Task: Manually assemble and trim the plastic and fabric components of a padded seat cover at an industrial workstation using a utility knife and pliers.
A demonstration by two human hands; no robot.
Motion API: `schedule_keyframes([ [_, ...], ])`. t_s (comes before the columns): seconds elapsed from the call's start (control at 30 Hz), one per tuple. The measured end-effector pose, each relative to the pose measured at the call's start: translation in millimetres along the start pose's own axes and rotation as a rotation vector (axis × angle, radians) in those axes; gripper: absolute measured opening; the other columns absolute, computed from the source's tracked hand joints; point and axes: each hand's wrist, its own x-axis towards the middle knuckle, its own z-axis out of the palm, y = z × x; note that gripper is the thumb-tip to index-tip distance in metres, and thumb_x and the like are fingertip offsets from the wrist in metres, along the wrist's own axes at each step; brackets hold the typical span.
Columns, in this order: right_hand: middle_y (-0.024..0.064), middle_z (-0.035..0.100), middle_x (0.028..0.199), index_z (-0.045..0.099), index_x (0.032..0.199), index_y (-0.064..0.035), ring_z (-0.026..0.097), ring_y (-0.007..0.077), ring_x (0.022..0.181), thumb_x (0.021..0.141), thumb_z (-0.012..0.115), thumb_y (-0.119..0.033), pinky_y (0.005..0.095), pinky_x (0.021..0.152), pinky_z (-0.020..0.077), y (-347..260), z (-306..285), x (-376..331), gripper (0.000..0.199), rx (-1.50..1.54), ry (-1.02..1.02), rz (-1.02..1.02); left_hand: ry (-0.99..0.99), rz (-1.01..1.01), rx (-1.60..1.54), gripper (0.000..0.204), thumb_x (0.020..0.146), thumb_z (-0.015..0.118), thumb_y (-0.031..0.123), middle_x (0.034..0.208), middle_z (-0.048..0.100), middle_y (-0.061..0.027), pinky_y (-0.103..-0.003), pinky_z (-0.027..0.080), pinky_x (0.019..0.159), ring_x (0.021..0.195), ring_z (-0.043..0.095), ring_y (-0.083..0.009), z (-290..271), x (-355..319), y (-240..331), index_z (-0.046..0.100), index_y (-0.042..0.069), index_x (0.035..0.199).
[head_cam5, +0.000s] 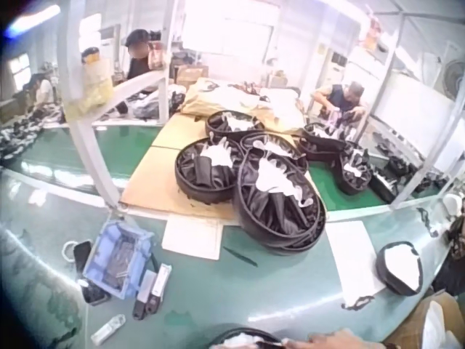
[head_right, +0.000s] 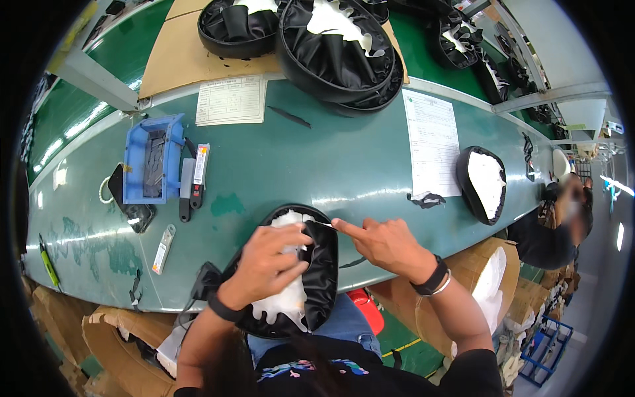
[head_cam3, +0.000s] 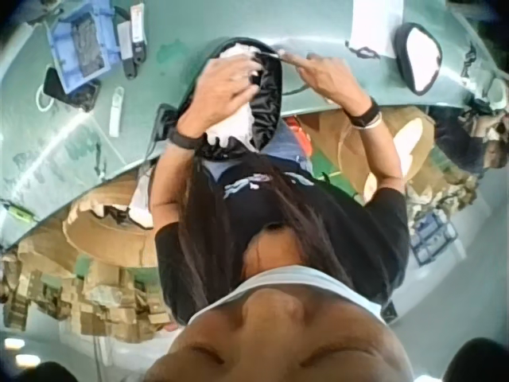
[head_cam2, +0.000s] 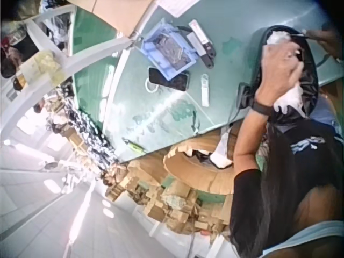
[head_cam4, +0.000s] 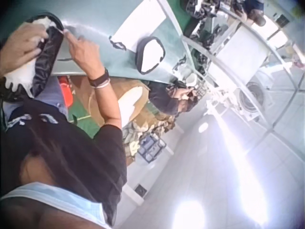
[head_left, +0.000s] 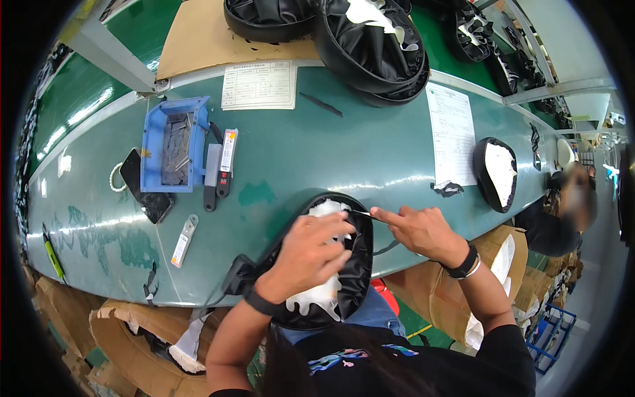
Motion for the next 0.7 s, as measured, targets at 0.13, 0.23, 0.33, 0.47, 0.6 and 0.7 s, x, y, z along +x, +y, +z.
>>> schedule_keyframes([
  [0.13, 0.0051, 0.052, 0.067, 0.049, 0.134, -0.0278, 0.054, 0.0248, 0.048, 0.086, 0.058, -0.016, 0.0354, 0.042, 0.0409, 4.4, -11.4, 8.0, 0.05, 0.093, -0.041, -0.04, -0.106, -0.034, -0.206, 0.015, 0.08, 0.068, 0.013, 0.093, 0.066, -0.003, -0.038, 0.041, 0.082, 0.106, 0.061, -0.0205, 10.6, -7.6, -21.1, 0.058, 0.006, 0.072],
  [0.23, 0.0044, 0.051, 0.067, 0.046, 0.137, -0.0291, 0.053, 0.0239, 0.047, 0.086, 0.059, -0.016, 0.0341, 0.041, 0.041, 1.4, -1.5, 24.9, 0.054, 0.058, 0.005, -0.096, -0.054, 0.007, -0.243, 0.015, 0.083, 0.066, 0.013, 0.079, 0.064, -0.0021, -0.039, 0.04, 0.082, 0.091, 0.064, -0.0216, 8.5, 3.2, -21.8, 0.058, 0.005, 0.072],
  [0.33, 0.005, 0.05, 0.067, 0.042, 0.14, -0.03, 0.053, 0.0236, 0.046, 0.086, 0.059, -0.017, 0.0342, 0.04, 0.0411, 0.8, 4.8, 30.5, 0.057, -0.003, -0.004, -0.12, 0.041, 0.02, -0.417, 0.027, 0.085, 0.063, 0.011, 0.06, 0.05, -0.0052, -0.038, 0.046, 0.075, 0.054, 0.047, -0.0233, 1.1, 4.9, -32.5, 0.049, 0.003, 0.063],
  [0.47, 0.0074, 0.051, 0.07, 0.039, 0.143, -0.0243, 0.052, 0.0246, 0.046, 0.087, 0.059, -0.018, 0.0359, 0.039, 0.0411, -31.5, 17.3, -7.4, 0.06, 0.052, -0.052, 0.087, 0.393, -0.281, -1.166, 0.031, 0.088, 0.055, 0.014, 0.057, 0.045, -0.0068, -0.033, 0.048, 0.057, 0.051, 0.044, -0.0135, -14.1, 1.0, -23.7, 0.048, -0.003, 0.063],
  [0.6, 0.0078, 0.053, 0.07, 0.04, 0.142, -0.0195, 0.052, 0.0259, 0.047, 0.087, 0.058, -0.017, 0.0373, 0.039, 0.0412, -45.1, 16.9, -3.4, 0.058, 0.184, -0.059, 0.237, 0.261, -0.207, -0.356, 0.018, 0.084, 0.063, 0.012, 0.075, 0.055, -0.0116, -0.037, 0.046, 0.059, 0.061, 0.053, -0.024, -28.9, 40.5, -9.3, 0.055, -0.001, 0.074],
  [0.7, 0.0077, 0.053, 0.069, 0.041, 0.141, -0.0204, 0.052, 0.0269, 0.046, 0.088, 0.057, -0.016, 0.0383, 0.04, 0.0409, -42.9, 5.7, 8.8, 0.056, 0.218, -0.042, 0.224, -0.108, -0.252, 0.114, 0.016, 0.076, 0.07, 0.016, 0.079, 0.061, -0.0103, -0.039, 0.044, 0.06, 0.077, 0.057, -0.028, -26.6, 53.3, -20.2, 0.061, 0.003, 0.077],
])
